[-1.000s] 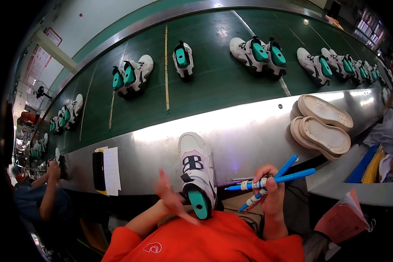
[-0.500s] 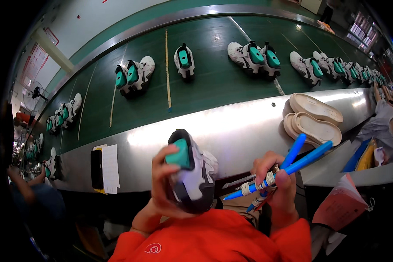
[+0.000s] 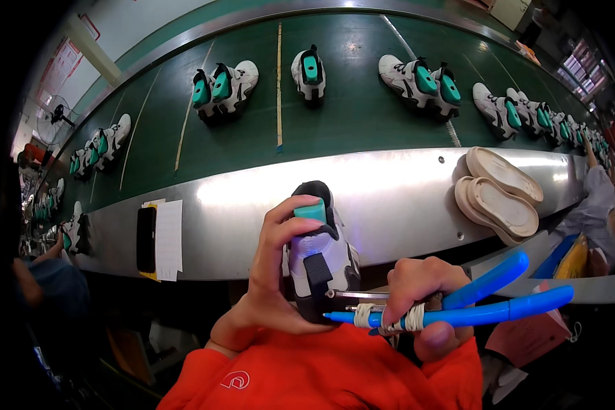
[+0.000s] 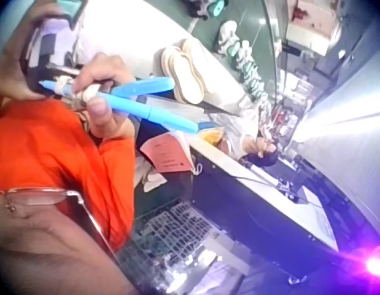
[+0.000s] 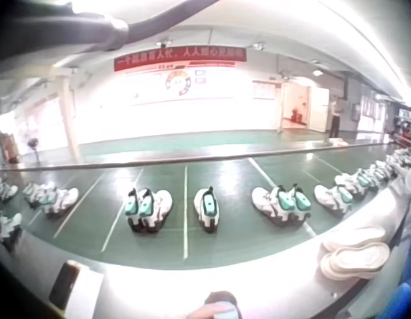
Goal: The person picks up white sneakers with teal insoles from a conveyor belt and uses a blue-handled tool to manipulate the heel area of each shoe. The person handles the shoes one at a time, performing a repetitive adjustment or insertion action before placing them back on the belt.
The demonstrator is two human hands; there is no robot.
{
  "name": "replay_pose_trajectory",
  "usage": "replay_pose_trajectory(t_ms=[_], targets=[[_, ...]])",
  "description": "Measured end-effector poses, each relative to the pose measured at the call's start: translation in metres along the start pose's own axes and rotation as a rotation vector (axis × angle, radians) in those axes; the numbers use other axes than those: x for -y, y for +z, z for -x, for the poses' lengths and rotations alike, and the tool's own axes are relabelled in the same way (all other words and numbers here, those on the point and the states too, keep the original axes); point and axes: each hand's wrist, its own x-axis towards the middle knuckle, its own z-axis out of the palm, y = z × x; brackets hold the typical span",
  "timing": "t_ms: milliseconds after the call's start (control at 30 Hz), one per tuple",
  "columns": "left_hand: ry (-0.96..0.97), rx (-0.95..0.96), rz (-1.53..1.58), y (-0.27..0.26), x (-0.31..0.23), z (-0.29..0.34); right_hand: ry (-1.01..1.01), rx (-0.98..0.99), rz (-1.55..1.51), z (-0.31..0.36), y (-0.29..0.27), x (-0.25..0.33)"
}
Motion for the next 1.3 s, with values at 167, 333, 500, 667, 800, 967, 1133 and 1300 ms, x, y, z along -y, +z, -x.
replay_pose_trajectory(t_ms=[167, 333, 500, 667, 800, 967, 1133, 1300], targets=[[-0.009, -0.006, 0.005, -0.003, 0.000, 0.002, -0.033, 0.097, 0.000, -0.004, -0.002, -0.005], [-0.029, -0.005, 0.015, -0.004, -0.001, 0.004, -0.069, 0.055, -0.002, -0.004, 0.001, -0.008], [-0.012, 0.012, -0.015, -0.008, -0.001, 0.002, 0.033, 0.250, 0.101, -0.026, 0.002, 0.009], [-0.015, 0.039, -0.051, -0.015, 0.007, -0.017, 0.192, 0.275, 0.382, -0.056, 0.017, 0.029], [-0.049, 0.015, -0.031, -0.017, 0.016, -0.026, 0.201, 0.191, 0.497, -0.072, 0.028, 0.026], [-0.156, 0.045, 0.025, -0.019, 0.021, -0.026, 0.027, 0.332, 0.530, -0.080, 0.019, 0.019], [-0.077, 0.022, 0.009, -0.021, 0.023, -0.023, -0.219, 0.020, 0.215, -0.061, -0.004, 0.008], [0.263, 0.059, 0.018, -0.011, 0.031, 0.025, -0.162, -0.698, 0.313, -0.004, -0.054, -0.049]])
